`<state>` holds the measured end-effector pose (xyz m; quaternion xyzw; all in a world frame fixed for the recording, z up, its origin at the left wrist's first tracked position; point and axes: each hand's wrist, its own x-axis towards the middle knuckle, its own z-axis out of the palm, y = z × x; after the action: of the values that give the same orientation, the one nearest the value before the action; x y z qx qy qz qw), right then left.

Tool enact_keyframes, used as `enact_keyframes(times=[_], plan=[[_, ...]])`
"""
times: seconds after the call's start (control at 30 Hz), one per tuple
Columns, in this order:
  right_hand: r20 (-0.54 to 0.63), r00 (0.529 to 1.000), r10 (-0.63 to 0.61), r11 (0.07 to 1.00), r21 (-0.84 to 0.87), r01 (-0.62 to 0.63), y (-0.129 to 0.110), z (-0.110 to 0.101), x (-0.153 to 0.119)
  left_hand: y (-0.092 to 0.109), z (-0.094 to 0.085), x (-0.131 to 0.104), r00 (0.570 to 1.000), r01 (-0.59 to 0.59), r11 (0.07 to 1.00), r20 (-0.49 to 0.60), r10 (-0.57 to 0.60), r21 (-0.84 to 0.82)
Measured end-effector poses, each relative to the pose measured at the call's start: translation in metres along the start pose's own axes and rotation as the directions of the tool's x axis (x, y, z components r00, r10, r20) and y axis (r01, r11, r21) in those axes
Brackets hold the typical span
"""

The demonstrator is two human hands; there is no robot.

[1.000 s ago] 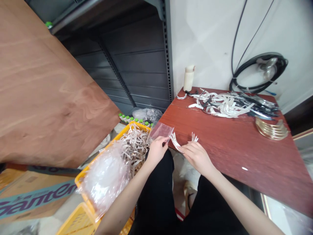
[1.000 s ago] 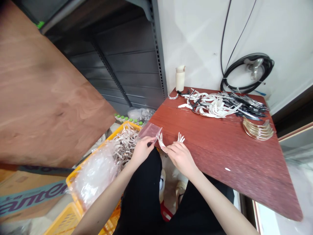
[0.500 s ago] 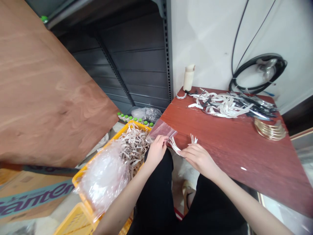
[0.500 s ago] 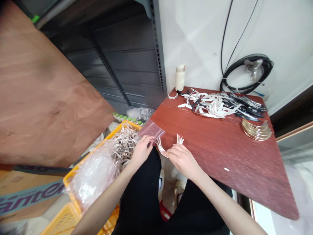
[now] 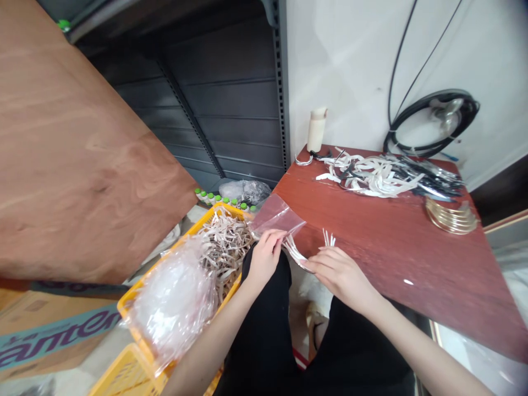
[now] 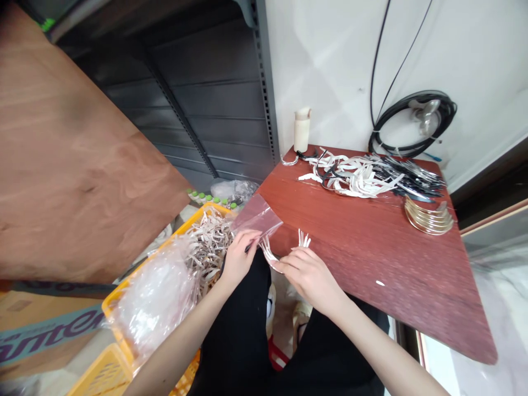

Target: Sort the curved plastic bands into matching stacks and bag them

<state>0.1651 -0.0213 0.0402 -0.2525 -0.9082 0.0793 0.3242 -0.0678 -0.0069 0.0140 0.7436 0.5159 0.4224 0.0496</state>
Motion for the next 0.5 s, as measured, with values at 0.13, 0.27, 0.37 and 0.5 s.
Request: enact_keyframes(times=[0.13,0.27,0.37,0.5], plan=[[0.041,0.998,0.039,0.999,-0.011,-0.038,0.005,-0.001,-0.004,0.0,-0.001,-0.003,1.0,-0.018,1.0,-0.005,0.018,0.012],[-0.004,0.996,0.09,0.993,-0.078,-0.09,0.004,0.005,-0.007,0.01,0.001,-0.011,0.998,-0.057,0.998,0.03,0.056,0.025],[-0.096,0.981,0.166,0.969,-0.169,-0.181,0.0,0.017,-0.004,0.03,0.008,-0.018,0.992,-0.101,0.995,0.084,0.099,0.024],[-0.209,0.941,0.267,0.914,-0.255,-0.316,-0.003,0.033,0.001,0.059,0.02,-0.02,0.993,-0.065,0.998,0.096,0.064,0.004]])
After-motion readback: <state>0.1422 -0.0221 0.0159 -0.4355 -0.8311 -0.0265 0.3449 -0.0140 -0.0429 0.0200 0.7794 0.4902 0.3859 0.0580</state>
